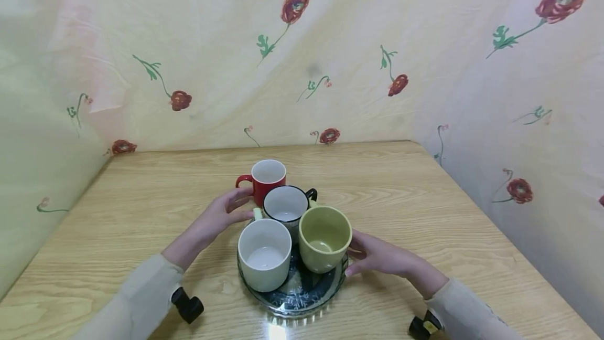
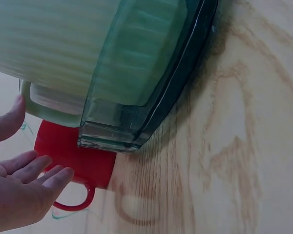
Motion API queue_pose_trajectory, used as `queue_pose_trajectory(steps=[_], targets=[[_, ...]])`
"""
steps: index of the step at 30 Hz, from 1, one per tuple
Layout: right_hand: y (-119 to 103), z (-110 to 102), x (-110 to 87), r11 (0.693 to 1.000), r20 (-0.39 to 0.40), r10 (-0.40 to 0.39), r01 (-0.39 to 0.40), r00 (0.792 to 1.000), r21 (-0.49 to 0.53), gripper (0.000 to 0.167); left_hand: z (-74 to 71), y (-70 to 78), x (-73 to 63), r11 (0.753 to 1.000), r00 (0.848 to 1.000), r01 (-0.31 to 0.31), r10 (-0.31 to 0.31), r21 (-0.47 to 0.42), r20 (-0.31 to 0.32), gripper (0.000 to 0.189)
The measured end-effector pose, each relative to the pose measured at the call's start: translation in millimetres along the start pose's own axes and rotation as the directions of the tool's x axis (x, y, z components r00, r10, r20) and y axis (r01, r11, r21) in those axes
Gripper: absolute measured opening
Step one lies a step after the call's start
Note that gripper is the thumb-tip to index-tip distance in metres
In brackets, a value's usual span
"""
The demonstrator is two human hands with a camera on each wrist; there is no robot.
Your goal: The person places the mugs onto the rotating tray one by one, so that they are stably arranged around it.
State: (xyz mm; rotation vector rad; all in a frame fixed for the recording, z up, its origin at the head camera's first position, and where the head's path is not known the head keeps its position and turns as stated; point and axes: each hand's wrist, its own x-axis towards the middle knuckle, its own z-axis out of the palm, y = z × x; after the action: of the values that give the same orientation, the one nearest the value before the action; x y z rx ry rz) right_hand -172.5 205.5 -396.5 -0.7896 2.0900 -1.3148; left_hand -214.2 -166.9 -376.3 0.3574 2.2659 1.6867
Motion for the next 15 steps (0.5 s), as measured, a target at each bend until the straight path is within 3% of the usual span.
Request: queue_pose_trajectory(steps=[11,15], targets=[[-0.8,-0.6,-0.5,1.000,-0.002,-0.007,0.007,1.000,-0.011,0.097,3.0,1.4,4.1,1.000,1.000,-0.011,0.011,-0.011,0.006,0.074],[-3.9,0.1,-0.6,0.998,-0.010,0.010,-0.010,1.000,-0.060,0.099,2.8,0.8,3.8,1.000,1.000,-0.013,0.013,-0.013,-0.006,0.071]])
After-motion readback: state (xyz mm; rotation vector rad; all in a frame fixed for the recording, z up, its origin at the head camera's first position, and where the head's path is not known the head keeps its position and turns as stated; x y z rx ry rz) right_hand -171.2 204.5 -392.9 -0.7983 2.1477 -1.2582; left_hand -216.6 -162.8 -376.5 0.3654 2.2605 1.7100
